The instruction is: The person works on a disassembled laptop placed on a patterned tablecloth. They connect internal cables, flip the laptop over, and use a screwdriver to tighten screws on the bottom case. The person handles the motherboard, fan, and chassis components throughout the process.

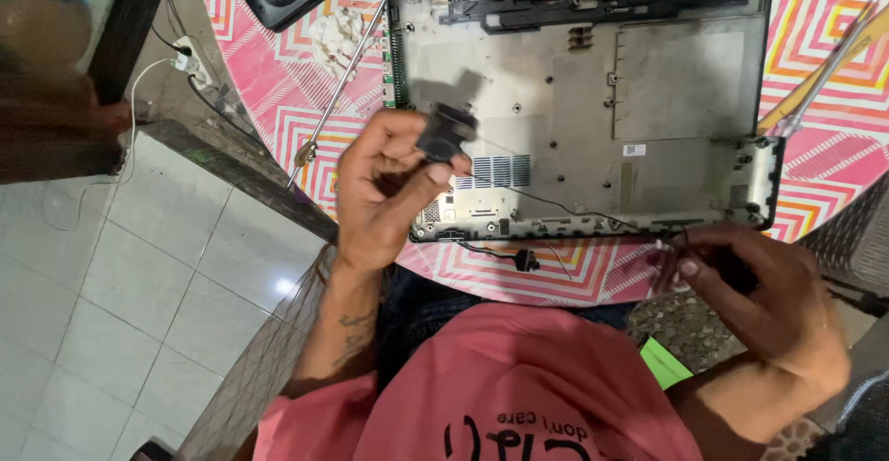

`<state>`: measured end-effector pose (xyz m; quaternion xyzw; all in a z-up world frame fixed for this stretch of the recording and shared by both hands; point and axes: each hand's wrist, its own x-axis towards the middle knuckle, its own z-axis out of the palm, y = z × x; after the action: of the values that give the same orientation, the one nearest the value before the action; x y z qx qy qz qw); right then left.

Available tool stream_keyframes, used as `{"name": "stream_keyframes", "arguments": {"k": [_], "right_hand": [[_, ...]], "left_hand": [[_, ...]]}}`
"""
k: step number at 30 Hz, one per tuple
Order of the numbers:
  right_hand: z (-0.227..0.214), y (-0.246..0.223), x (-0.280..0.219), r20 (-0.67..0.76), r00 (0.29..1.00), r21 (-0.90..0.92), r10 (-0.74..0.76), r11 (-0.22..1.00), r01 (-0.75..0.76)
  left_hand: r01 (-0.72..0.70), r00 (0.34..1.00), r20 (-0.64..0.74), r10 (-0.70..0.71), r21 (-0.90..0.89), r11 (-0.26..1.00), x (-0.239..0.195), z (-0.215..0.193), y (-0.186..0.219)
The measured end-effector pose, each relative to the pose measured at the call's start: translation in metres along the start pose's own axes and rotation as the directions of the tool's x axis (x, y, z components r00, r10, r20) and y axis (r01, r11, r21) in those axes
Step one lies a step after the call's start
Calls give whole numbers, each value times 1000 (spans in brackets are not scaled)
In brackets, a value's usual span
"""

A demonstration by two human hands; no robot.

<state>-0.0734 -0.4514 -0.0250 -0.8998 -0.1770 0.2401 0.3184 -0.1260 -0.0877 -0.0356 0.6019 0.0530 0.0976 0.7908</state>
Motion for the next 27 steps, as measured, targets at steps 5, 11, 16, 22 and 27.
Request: {"name": "stream_keyframes", "arguments": {"k": [5,11,16,22,27], "right_hand": [[0,0,9,19,991,-12,-134,991,134],[-4,12,5,-141,973,34,-183,981,190],[11,36,2,-384,913,229,-135,944,236],[23,50,-4,-471,881,367,-45,898,243],[21,63,-7,-509,860,268,21,954,135]], "left_hand": [[36,989,-144,-25,75,997,-2,-20,-2],[1,981,-192,14,82,997,-4,-27,-13],[-38,983,-175,49,64,997,-5,-28,-19],[17,993,-120,9,212,977,-10,-24,-11],[128,992,-46,-120,462,877,-18,-27,-4]]}}
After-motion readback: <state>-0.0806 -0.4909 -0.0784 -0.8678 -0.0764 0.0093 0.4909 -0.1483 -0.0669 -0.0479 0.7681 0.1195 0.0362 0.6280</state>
